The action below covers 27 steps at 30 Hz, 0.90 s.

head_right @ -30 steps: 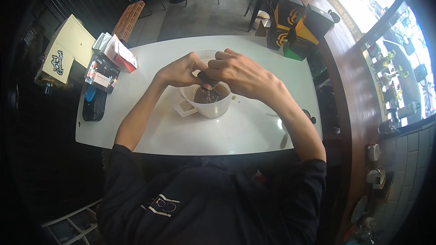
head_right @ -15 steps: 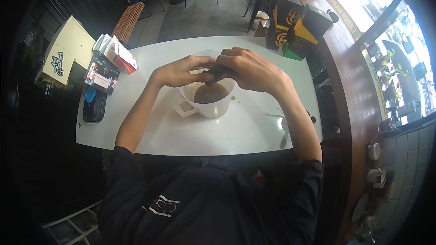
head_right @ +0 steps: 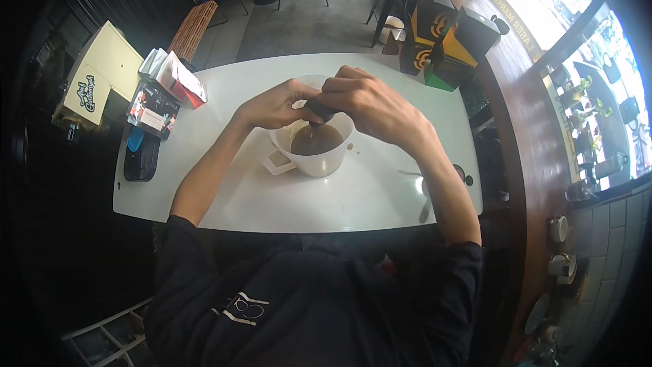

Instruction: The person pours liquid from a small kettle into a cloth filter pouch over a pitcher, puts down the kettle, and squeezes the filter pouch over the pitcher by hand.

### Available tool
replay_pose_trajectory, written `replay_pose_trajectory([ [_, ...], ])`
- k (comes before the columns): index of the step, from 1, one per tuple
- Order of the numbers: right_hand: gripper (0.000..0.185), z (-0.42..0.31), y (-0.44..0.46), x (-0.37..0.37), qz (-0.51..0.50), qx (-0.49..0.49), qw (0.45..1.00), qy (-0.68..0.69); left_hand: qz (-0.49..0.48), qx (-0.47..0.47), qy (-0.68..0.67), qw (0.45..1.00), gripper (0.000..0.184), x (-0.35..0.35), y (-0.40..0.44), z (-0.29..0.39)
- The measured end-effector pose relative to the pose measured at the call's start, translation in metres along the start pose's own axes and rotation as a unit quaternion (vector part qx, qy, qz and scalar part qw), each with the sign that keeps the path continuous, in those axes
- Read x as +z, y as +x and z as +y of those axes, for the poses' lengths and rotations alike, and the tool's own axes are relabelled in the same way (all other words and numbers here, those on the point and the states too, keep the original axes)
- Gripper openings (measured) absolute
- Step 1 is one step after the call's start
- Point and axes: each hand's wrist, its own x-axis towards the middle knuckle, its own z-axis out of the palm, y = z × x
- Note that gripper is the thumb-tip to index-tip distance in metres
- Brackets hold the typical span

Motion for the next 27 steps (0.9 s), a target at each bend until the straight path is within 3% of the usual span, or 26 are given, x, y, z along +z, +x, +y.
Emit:
replay_pose_trajectory([
  [4, 0.034, -0.008, 0.0, 0.0, 0.001, -0.021, 0.998, -0.055, -0.007, -0.026, -0.019, 0.999, 0.027, 0.002, -0.001, 0.001],
  [11, 0.028, -0.012, 0.001, 0.003, -0.009, -0.065, 0.992, -0.104, 0.015, 0.034, -0.015, 0.999, 0.028, 0.005, -0.003, -0.001],
  [15, 0.031, -0.009, -0.001, -0.002, -0.008, -0.041, 0.996, -0.077, -0.011, -0.029, 0.029, 0.999, 0.037, 0.0, -0.003, 0.008],
  [19, 0.037, -0.003, -0.002, -0.011, 0.009, -0.007, 0.998, -0.063, 0.02, -0.032, 0.057, 0.998, 0.039, 0.002, -0.007, 0.012],
  [21, 0.039, -0.002, -0.003, -0.013, 0.015, 0.003, 0.998, -0.055, 0.005, -0.064, 0.035, 0.997, 0.037, 0.001, -0.005, 0.01],
  [27, 0.042, -0.004, -0.005, -0.013, 0.011, 0.008, 0.999, -0.04, 0.003, -0.034, 0.013, 0.999, 0.025, 0.004, -0.002, 0.005],
])
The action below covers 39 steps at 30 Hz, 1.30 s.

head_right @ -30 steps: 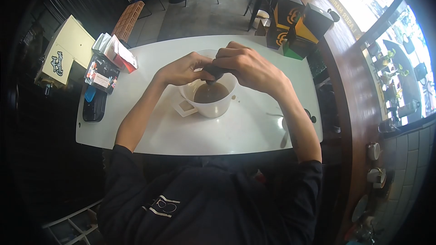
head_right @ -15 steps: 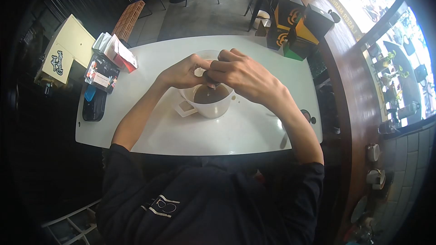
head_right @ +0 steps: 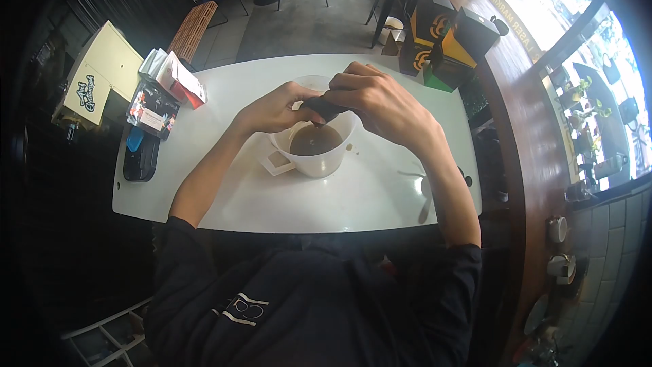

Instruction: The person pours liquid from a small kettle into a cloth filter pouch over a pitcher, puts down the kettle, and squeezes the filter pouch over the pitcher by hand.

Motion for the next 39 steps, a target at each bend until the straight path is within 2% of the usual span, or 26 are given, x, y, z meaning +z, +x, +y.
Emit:
replay_pose_trajectory([
  [6, 0.042, -0.002, 0.002, 0.0, -0.009, -0.007, 1.0, -0.007, 0.038, 0.034, 0.008, 0.999, 0.018, 0.008, 0.002, -0.008],
  [10, 0.041, 0.0, -0.001, 0.001, -0.029, -0.005, 0.999, -0.013, 0.048, 0.043, 0.024, 0.998, 0.022, 0.007, 0.002, -0.01],
  [13, 0.04, -0.001, 0.001, -0.002, -0.02, 0.001, 1.0, -0.014, 0.032, 0.037, 0.046, 0.998, 0.025, 0.002, 0.0, -0.001],
  [15, 0.04, -0.002, 0.001, -0.004, -0.015, 0.01, 1.0, -0.012, 0.03, -0.021, 0.06, 0.998, 0.027, 0.0, -0.001, 0.008],
  [16, 0.041, 0.0, 0.0, -0.005, -0.01, 0.019, 1.0, -0.015, 0.03, -0.02, 0.061, 0.997, 0.027, 0.0, -0.002, 0.008],
  [19, 0.042, 0.004, -0.003, -0.009, 0.005, 0.037, 0.999, -0.004, 0.062, 0.003, 0.048, 0.997, 0.027, -0.003, -0.005, 0.005],
  [22, 0.041, 0.006, -0.006, -0.015, 0.019, 0.056, 0.998, 0.023, 0.087, 0.044, 0.09, 0.991, 0.03, -0.007, -0.005, 0.0],
  [27, 0.039, 0.009, -0.007, -0.015, 0.024, 0.068, 0.996, 0.051, 0.1, -0.019, 0.073, 0.992, 0.022, -0.005, -0.01, 0.014],
  [31, 0.039, 0.011, -0.007, -0.012, 0.021, 0.078, 0.995, 0.067, 0.104, -0.017, 0.073, 0.992, 0.016, -0.002, -0.008, 0.0],
  [33, 0.038, 0.011, -0.006, -0.011, 0.019, 0.08, 0.993, 0.079, 0.146, 0.05, 0.125, 0.98, 0.012, 0.002, -0.007, -0.006],
  [37, 0.034, 0.008, -0.003, -0.01, 0.012, 0.069, 0.996, 0.056, 0.161, 0.057, 0.143, 0.975, 0.011, 0.011, -0.004, -0.006],
  [39, 0.032, 0.005, -0.003, -0.009, 0.01, 0.068, 0.997, 0.048, 0.177, 0.031, 0.168, 0.969, 0.012, 0.015, -0.005, -0.003],
])
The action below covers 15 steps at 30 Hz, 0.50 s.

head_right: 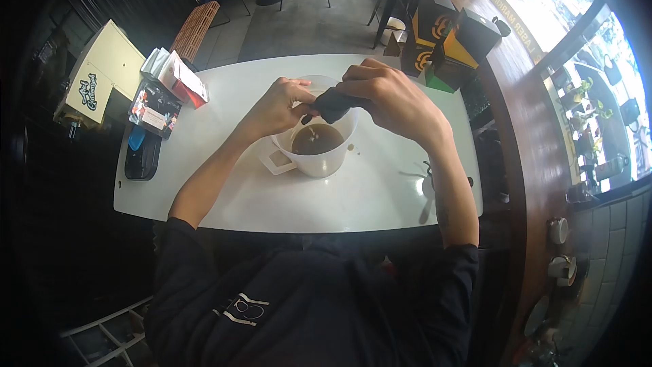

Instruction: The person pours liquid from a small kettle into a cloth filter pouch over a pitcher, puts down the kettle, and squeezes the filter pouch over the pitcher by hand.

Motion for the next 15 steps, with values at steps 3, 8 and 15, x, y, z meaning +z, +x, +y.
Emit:
replay_pose_trajectory([
  [3, 0.03, -0.003, 0.0, 0.002, -0.008, -0.009, 1.0, -0.008, -0.074, -0.015, 0.021, 0.997, 0.014, 0.003, 0.005, -0.011],
  [8, 0.031, -0.004, -0.002, 0.001, -0.005, 0.005, 1.0, -0.007, -0.097, -0.055, 0.013, 0.994, 0.012, -0.013, 0.005, 0.008],
  [15, 0.035, 0.003, -0.003, -0.013, 0.033, 0.008, 0.999, 0.039, -0.102, -0.062, -0.002, 0.993, 0.018, -0.005, -0.001, -0.006],
])
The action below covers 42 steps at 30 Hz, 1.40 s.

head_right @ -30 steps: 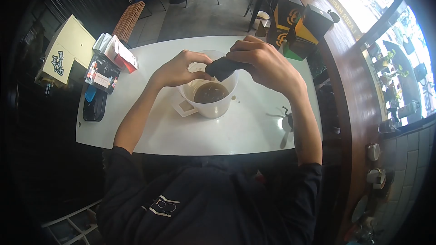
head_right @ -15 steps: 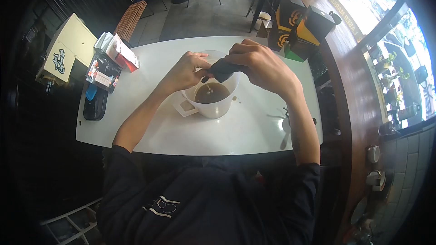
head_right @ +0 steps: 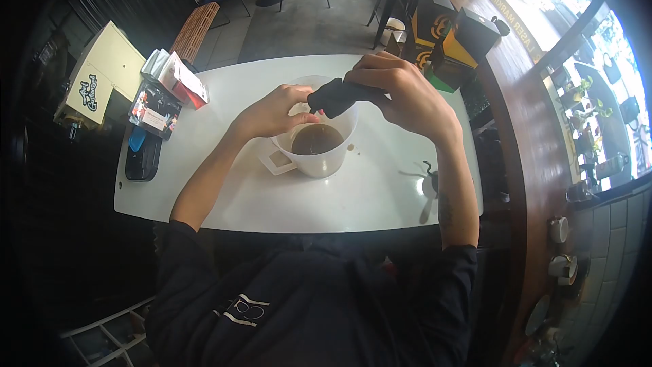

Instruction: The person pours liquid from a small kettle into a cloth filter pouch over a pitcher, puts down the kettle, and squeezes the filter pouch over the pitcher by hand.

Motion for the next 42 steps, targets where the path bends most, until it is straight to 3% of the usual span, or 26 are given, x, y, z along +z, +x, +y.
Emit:
replay_pose_trajectory([
  [3, 0.036, 0.0, -0.001, -0.002, 0.003, 0.007, 1.0, 0.011, 0.031, 0.082, 0.005, 0.996, 0.014, 0.004, 0.0, -0.004],
  [9, 0.036, -0.001, -0.002, -0.002, -0.011, 0.008, 1.0, 0.003, 0.019, 0.058, 0.035, 0.998, 0.005, 0.001, -0.002, -0.004],
  [12, 0.036, 0.0, -0.003, 0.0, -0.02, 0.006, 1.0, 0.021, 0.077, 0.093, 0.076, 0.99, 0.006, 0.007, -0.002, -0.007],
  [16, 0.034, 0.001, -0.004, 0.0, -0.035, 0.007, 0.999, 0.002, 0.077, 0.101, 0.079, 0.989, 0.011, 0.007, -0.002, -0.006],
  [21, 0.031, 0.001, -0.006, 0.003, -0.027, 0.025, 0.999, 0.01, 0.054, 0.053, -0.013, 0.997, 0.014, 0.003, -0.002, 0.0],
  [28, 0.029, 0.002, -0.003, 0.003, -0.016, 0.025, 0.999, 0.022, 0.046, 0.079, -0.07, 0.993, 0.01, 0.0, 0.002, 0.0],
  [34, 0.03, 0.004, -0.003, 0.004, -0.042, 0.036, 0.998, 0.023, 0.077, 0.085, 0.027, 0.993, 0.012, 0.004, 0.001, -0.009],
  [36, 0.033, 0.002, -0.004, 0.004, -0.066, 0.059, 0.996, 0.018, 0.063, 0.083, 0.032, 0.994, 0.034, -0.003, -0.003, -0.007],
  [37, 0.03, 0.001, -0.004, 0.006, -0.077, 0.069, 0.995, 0.018, 0.062, 0.083, 0.031, 0.994, 0.034, -0.008, -0.006, -0.005],
  [39, 0.028, -0.001, -0.002, 0.012, -0.086, 0.08, 0.993, 0.018, 0.016, -0.002, -0.029, 0.999, 0.061, -0.018, -0.01, 0.003],
  [40, 0.025, -0.003, -0.001, 0.018, -0.087, 0.089, 0.992, 0.019, 0.015, -0.002, -0.029, 0.999, 0.061, -0.017, -0.01, 0.005],
  [42, 0.023, -0.005, 0.002, 0.029, -0.086, 0.096, 0.991, 0.02, 0.04, 0.084, -0.036, 0.995, 0.07, -0.014, -0.01, 0.01],
])
